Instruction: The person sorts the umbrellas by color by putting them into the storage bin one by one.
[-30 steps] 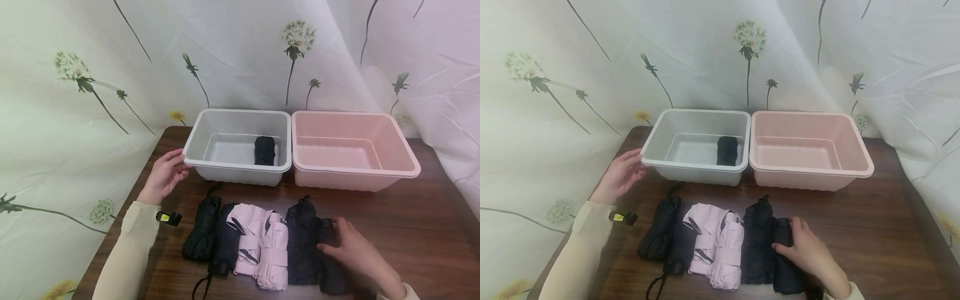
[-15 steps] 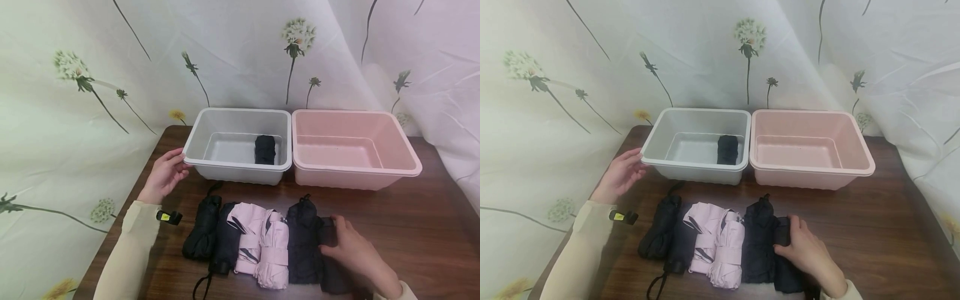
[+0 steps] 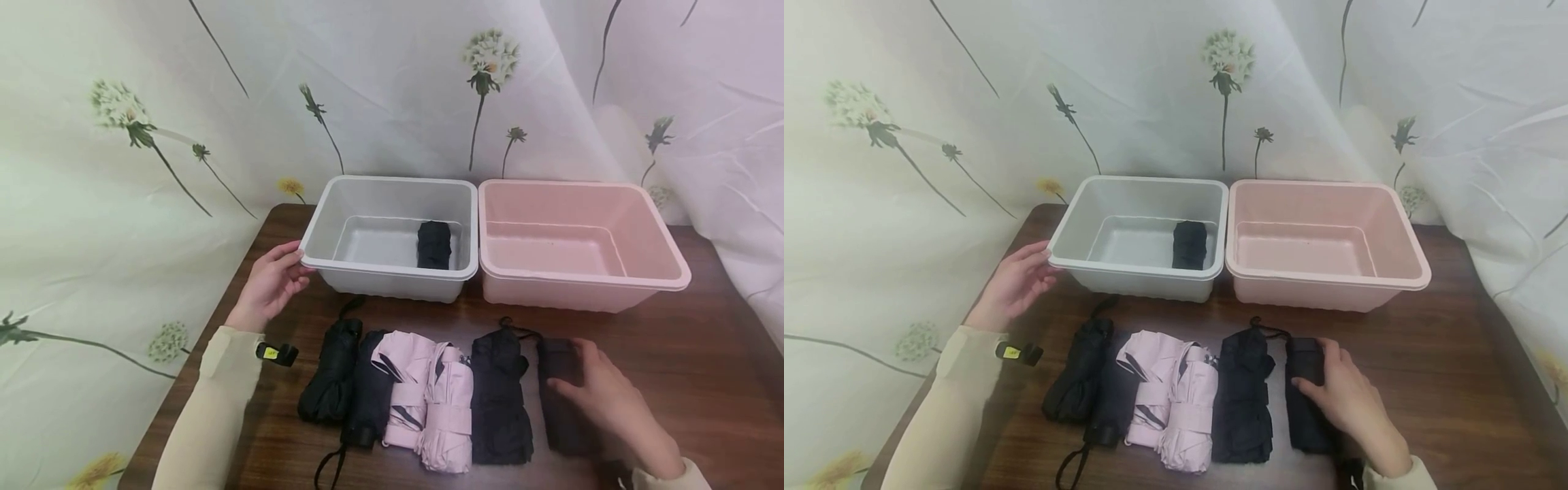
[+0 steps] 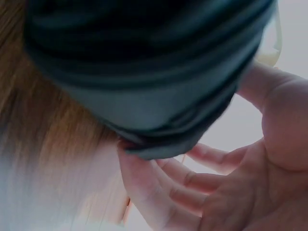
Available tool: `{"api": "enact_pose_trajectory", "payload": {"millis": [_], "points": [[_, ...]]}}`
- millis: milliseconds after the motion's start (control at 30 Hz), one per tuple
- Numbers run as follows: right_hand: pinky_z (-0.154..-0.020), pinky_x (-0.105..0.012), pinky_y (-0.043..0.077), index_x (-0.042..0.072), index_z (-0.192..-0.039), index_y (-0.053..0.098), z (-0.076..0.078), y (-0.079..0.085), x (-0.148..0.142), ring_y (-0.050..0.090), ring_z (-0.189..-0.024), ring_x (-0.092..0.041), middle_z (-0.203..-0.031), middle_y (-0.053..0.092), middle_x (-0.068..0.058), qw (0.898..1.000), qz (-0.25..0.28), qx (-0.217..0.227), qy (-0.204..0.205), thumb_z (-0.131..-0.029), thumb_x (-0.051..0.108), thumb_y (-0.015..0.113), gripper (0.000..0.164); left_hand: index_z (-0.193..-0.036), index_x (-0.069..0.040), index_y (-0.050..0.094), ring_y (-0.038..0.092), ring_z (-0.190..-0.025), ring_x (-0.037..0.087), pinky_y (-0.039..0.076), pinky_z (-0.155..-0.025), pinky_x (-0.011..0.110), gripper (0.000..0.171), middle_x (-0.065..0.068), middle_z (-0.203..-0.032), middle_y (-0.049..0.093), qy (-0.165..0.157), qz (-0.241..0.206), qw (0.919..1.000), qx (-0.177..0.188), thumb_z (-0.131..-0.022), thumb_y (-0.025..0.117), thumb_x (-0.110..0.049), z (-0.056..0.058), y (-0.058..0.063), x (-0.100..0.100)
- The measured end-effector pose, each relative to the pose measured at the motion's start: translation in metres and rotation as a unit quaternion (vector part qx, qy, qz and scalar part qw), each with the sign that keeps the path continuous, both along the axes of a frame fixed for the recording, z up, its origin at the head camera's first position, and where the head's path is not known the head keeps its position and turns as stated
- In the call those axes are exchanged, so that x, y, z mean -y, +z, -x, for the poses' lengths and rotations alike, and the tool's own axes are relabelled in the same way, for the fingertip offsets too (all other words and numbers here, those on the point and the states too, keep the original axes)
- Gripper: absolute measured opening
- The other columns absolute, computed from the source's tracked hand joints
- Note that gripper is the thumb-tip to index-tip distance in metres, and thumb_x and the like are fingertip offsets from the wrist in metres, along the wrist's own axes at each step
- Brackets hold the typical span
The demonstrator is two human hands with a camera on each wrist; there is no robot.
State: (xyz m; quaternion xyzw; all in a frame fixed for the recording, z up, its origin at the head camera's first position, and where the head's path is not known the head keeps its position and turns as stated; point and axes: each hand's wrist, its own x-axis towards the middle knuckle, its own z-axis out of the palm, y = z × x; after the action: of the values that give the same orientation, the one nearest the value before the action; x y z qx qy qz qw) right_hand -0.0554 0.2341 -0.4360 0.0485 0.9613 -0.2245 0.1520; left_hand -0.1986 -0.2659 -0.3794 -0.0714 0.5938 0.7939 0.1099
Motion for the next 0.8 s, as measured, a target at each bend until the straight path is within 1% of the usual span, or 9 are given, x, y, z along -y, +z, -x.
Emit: {"api": "enact_pose_trajectory", "payload": {"millis": [100,200,233,300,400,500,567,667,800], "points": [[-0.078,-0.065,0.046,-0.006,-0.141,0.028,0.0,0.001,-0.001,0.049,-0.113,-0.057,-0.132,0.041,-0.039,1.0,-0.011,-0.004,-0.002,-0.084,0.05,0.068,0.089,-0.129,-0.011,0.046,0.064,-0.079,0.012,0.054,-0.067,0.02,0.037,0.006,-0.112,0.06,-0.002,-0.003,1.0,0.0,-0.096,0.059,-0.019,0.0,0.001,0.0],[-0.071,-0.062,0.048,-0.005,-0.14,0.031,-0.002,0.002,0.001,0.055,-0.103,-0.056,-0.126,0.042,-0.041,1.0,-0.028,-0.003,0.005,-0.085,0.054,0.065,0.087,-0.128,-0.012,0.047,0.065,-0.078,0.011,0.054,-0.067,0.021,0.034,0.005,-0.11,0.061,-0.001,-0.005,1.0,-0.001,-0.097,0.058,-0.018,0.0,0.0,0.0],[-0.068,-0.061,0.049,-0.004,-0.141,0.031,-0.003,0.002,0.002,0.056,-0.1,-0.055,-0.125,0.041,-0.041,0.999,-0.032,0.003,0.007,-0.084,0.057,0.064,0.09,-0.128,-0.012,0.047,0.065,-0.077,0.011,0.054,-0.067,0.021,0.034,0.005,-0.11,0.062,-0.001,-0.005,1.0,-0.001,-0.097,0.058,-0.018,0.0,0.0,0.0],[-0.064,-0.058,0.049,-0.004,-0.145,0.027,-0.004,0.003,0.004,0.058,-0.097,-0.054,-0.125,0.039,-0.043,0.999,-0.039,0.028,0.01,-0.08,0.066,0.063,0.102,-0.128,-0.011,0.047,0.065,-0.077,0.011,0.055,-0.066,0.021,0.034,0.005,-0.109,0.062,-0.003,-0.009,1.0,-0.003,-0.097,0.057,-0.018,0.0,0.0,0.001],[-0.059,-0.055,0.05,-0.005,-0.148,0.021,-0.009,0.002,0.009,0.057,-0.099,-0.053,-0.126,0.036,-0.043,0.998,-0.045,0.047,0.013,-0.069,0.077,0.065,0.122,-0.129,-0.011,0.046,0.065,-0.077,0.012,0.055,-0.066,0.021,0.034,0.005,-0.109,0.062,-0.002,-0.01,0.9999,-0.004,-0.098,0.057,-0.017,0.001,-0.001,0.002],[-0.056,-0.053,0.049,-0.004,-0.15,0.016,-0.013,0.0,0.013,0.057,-0.096,-0.052,-0.124,0.037,-0.042,0.997,-0.055,0.054,0.011,-0.062,0.081,0.067,0.131,-0.129,-0.012,0.047,0.065,-0.077,0.011,0.054,-0.066,0.02,0.034,0.005,-0.11,0.062,0.0,-0.008,1.0,-0.003,-0.097,0.058,-0.018,0.0,-0.001,0.002],[-0.055,-0.051,0.049,-0.003,-0.15,0.015,-0.015,-0.001,0.016,0.058,-0.091,-0.048,-0.123,0.037,-0.042,0.996,-0.063,0.063,0.005,-0.061,0.08,0.068,0.133,-0.128,-0.012,0.048,0.065,-0.077,0.011,0.054,-0.067,0.02,0.033,0.004,-0.11,0.062,0.002,-0.009,1.0,0.001,-0.097,0.058,-0.018,0.0,-0.001,0.002],[-0.054,-0.049,0.048,-0.002,-0.151,0.014,-0.015,-0.003,0.017,0.06,-0.083,-0.042,-0.12,0.038,-0.042,0.995,-0.066,0.068,0.004,-0.063,0.075,0.071,0.13,-0.127,-0.013,0.049,0.065,-0.079,0.012,0.055,-0.067,0.02,0.032,0.004,-0.11,0.063,0.003,-0.009,0.9999,0.008,-0.097,0.058,-0.018,-0.001,0.0,0.002],[-0.056,-0.048,0.049,-0.003,-0.15,0.01,-0.014,-0.004,0.015,0.06,-0.074,-0.036,-0.122,0.033,-0.045,0.997,-0.04,0.071,-0.003,-0.069,0.063,0.075,0.124,-0.128,-0.013,0.048,0.065,-0.08,0.013,0.055,-0.067,0.02,0.033,0.004,-0.109,0.063,0.0,-0.007,1.0,0.006,-0.097,0.059,-0.019,-0.001,0.002,0.002]]}}
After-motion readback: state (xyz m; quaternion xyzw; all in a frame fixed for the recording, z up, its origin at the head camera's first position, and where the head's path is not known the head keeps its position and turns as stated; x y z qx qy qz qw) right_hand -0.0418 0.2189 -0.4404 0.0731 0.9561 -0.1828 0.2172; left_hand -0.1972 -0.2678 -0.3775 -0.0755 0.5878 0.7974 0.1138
